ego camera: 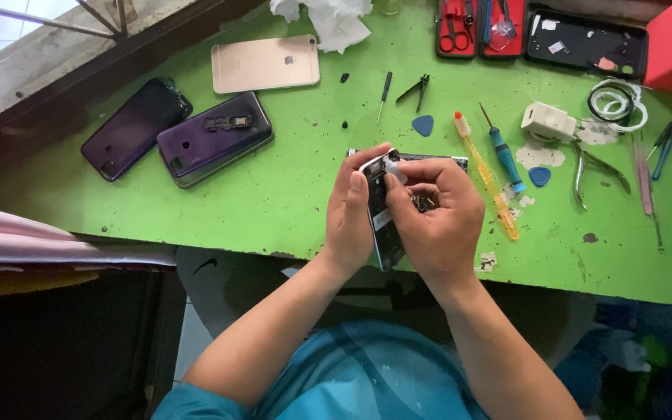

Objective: The person applies a liquid from a small bottle onto the internal components of a disassembled smartphone. They then use a toothbrush to scrub the circuit board and surrounding areas. The person works on a green workbench with various tools and phone parts visible.

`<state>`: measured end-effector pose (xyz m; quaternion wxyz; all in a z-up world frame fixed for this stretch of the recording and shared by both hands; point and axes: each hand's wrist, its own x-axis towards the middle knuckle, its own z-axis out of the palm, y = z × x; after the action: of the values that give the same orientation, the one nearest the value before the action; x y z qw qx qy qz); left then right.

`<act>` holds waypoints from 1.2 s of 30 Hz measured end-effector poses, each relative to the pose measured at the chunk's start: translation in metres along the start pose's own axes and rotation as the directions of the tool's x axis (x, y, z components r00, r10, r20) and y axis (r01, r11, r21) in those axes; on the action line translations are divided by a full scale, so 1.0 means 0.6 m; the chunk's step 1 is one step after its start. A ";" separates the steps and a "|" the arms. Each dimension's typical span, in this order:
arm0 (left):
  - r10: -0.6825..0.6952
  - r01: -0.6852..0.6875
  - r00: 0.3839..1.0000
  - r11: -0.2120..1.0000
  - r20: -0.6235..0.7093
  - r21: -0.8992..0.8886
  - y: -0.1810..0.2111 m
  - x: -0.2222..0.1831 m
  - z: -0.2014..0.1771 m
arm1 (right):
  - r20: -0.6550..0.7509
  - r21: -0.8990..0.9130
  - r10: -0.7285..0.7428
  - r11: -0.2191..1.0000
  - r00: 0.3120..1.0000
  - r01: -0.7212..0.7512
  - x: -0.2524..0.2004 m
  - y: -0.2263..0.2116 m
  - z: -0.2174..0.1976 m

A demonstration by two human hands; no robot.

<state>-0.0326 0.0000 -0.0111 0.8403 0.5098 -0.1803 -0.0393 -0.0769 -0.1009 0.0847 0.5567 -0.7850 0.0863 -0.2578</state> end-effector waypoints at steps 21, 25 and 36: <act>0.005 -0.005 1.000 1.000 0.007 -0.002 0.006 0.002 0.007 | -0.003 0.046 0.038 0.998 0.999 -0.038 0.003 0.005 0.002; 0.001 -0.001 1.000 1.000 0.008 -0.004 0.004 0.004 0.002 | 0.005 0.045 0.023 0.999 1.000 -0.024 0.003 0.001 0.003; -0.041 0.041 0.999 0.999 0.000 -0.025 -0.007 0.000 -0.001 | 0.011 0.047 0.021 0.999 1.000 -0.022 0.000 0.006 0.002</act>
<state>-0.0319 -0.0016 -0.0150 0.8457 0.5027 -0.1690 -0.0588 -0.0758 -0.1015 0.0813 0.5783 -0.7719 0.0857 -0.2498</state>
